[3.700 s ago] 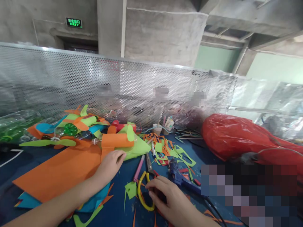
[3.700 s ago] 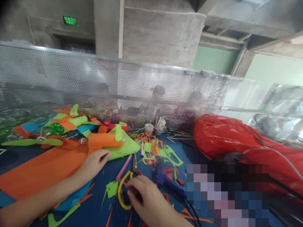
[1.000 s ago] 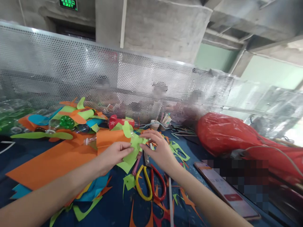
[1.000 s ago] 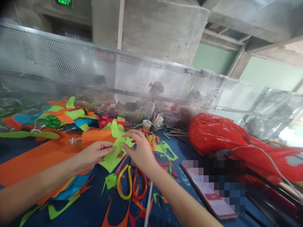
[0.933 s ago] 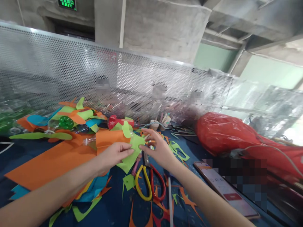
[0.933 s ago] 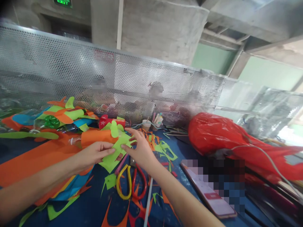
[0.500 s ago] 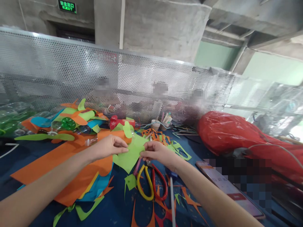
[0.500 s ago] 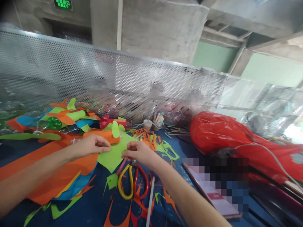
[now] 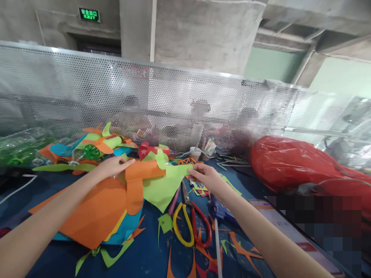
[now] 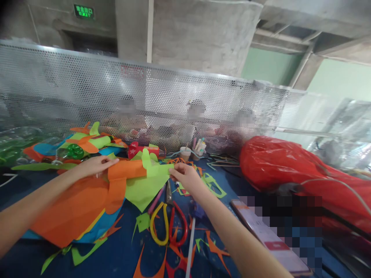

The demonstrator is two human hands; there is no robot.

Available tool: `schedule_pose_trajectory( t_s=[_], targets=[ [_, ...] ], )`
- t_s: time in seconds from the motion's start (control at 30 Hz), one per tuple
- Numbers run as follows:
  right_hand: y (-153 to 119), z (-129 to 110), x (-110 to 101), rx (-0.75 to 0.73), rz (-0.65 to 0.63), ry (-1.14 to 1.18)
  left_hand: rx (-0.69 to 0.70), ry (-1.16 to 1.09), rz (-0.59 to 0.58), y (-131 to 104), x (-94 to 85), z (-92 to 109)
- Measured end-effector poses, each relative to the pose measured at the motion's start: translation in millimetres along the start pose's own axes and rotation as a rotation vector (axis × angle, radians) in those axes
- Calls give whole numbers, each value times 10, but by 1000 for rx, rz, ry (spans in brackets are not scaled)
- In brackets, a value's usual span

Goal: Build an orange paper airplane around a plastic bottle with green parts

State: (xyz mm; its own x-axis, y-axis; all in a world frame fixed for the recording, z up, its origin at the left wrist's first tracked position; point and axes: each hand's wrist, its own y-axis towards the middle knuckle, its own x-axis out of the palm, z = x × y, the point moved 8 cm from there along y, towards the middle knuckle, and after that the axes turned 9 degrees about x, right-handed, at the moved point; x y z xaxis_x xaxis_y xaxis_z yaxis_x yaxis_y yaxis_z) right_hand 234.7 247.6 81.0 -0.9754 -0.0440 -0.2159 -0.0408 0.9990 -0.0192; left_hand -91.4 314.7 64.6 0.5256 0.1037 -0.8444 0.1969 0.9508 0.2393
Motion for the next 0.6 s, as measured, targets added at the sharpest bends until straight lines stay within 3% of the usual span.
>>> schedule_pose_trajectory(
  t_s=[0.13, 0.3, 0.47, 0.6],
  targets=[
    [1, -9, -15, -16, 2, -8, -2, -36, -163, -54, 123, 11],
    [-19, -35, -19, -25, -19, -3, 54, -153, -281, -198, 149, 211],
    [-61, -119, -59, -56, -25, 24, 112, -278, -268, -323, 98, 456],
    [-111, -231, -89, -91, -23, 80, 91, -356, -250, -344, 109, 476]
  ],
)
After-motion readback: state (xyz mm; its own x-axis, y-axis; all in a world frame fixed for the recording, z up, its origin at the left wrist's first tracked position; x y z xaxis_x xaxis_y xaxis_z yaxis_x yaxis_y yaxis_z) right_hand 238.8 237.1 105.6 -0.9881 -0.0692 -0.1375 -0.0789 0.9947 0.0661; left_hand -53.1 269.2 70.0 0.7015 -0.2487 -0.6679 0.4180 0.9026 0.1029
